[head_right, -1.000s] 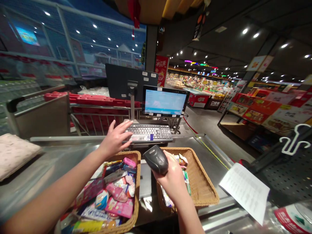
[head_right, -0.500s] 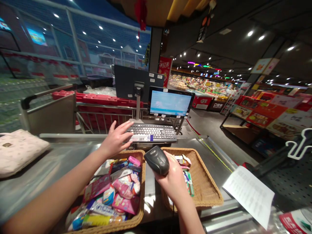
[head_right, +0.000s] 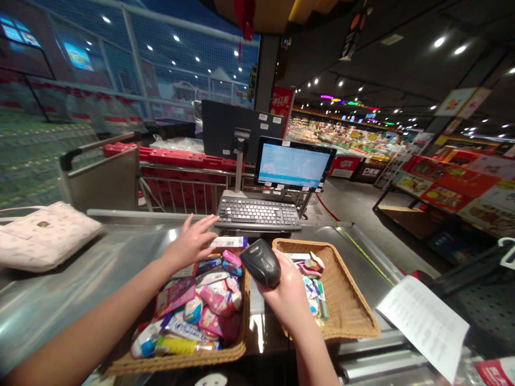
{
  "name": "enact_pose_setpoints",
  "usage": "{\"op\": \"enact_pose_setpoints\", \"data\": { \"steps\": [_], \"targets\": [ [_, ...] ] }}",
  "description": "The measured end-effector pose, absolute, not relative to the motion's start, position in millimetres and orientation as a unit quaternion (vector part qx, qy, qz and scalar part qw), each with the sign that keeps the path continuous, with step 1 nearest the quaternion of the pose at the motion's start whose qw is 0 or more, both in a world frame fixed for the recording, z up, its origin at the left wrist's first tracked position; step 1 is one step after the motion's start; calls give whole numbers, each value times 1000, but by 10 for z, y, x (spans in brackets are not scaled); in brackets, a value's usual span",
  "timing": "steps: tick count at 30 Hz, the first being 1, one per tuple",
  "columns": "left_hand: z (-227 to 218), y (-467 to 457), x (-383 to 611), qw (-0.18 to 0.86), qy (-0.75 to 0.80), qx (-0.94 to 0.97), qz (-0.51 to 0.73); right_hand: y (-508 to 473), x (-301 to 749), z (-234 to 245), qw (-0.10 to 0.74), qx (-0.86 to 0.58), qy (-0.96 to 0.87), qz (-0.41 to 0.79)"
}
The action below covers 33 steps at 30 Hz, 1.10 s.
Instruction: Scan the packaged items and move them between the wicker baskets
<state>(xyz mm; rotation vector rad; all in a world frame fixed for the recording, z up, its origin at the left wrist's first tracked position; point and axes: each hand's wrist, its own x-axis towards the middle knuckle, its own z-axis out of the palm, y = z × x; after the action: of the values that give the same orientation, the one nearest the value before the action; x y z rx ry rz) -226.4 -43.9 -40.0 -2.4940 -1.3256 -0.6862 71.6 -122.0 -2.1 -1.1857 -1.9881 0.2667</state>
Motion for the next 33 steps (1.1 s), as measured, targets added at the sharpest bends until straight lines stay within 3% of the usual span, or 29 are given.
{"op": "enact_pose_setpoints", "data": {
  "steps": [10, 20, 33],
  "targets": [
    [-910, -630, -2448, 25, -470, -865, -175, -1230, 590, -39, 382, -457, -789, 153],
    [-1142, -686, -2467, -34, -463, -879, -110, -1209, 609, -125, 372, -462, -787, 169],
    [-749, -253, -1402, -40, -348, -928, -130, -1362, 1494, -116, 380, -584, -716, 46]
  ]
}}
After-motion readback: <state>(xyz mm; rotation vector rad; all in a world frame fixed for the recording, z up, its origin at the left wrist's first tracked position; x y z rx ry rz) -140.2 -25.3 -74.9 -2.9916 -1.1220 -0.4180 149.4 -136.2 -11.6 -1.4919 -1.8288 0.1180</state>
